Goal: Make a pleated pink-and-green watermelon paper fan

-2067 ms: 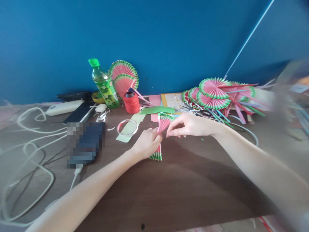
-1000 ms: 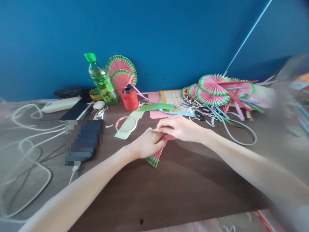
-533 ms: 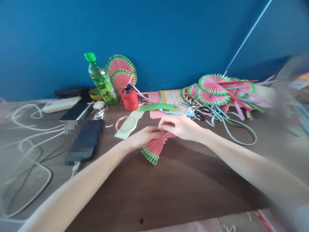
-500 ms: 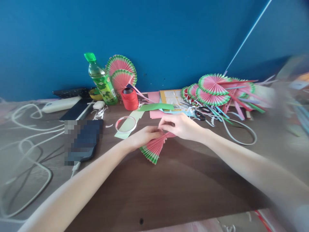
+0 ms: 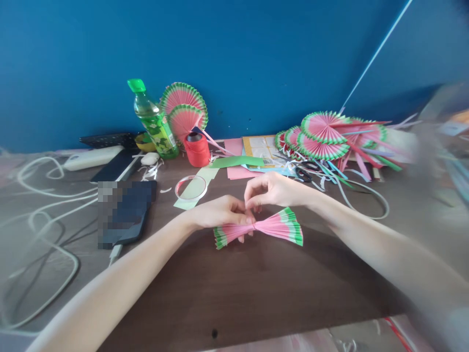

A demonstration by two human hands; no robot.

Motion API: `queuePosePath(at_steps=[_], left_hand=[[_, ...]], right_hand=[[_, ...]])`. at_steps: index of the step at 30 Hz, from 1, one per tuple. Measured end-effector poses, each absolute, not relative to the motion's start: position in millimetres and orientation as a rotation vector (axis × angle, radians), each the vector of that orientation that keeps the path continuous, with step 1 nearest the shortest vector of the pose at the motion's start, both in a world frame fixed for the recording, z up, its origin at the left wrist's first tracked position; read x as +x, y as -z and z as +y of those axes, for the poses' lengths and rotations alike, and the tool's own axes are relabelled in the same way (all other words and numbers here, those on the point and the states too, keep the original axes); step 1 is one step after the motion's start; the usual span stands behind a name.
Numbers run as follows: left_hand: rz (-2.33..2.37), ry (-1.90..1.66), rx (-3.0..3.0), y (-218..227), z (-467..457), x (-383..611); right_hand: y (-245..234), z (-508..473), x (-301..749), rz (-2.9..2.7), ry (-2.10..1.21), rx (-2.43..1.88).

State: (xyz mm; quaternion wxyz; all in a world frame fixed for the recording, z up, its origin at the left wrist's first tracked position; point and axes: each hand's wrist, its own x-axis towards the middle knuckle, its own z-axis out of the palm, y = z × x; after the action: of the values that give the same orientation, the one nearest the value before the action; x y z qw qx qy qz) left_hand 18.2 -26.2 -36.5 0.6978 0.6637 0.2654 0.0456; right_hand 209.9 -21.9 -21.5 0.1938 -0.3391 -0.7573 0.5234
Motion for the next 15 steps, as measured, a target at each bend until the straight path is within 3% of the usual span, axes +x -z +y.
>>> queuePosePath(at_steps=[15], left_hand=[[0.814,-0.615,1.183,46.8,-19.0,20.6]], right_hand=[[55.6,-5.6,208.8,-1.718,-1.481,-0.982]])
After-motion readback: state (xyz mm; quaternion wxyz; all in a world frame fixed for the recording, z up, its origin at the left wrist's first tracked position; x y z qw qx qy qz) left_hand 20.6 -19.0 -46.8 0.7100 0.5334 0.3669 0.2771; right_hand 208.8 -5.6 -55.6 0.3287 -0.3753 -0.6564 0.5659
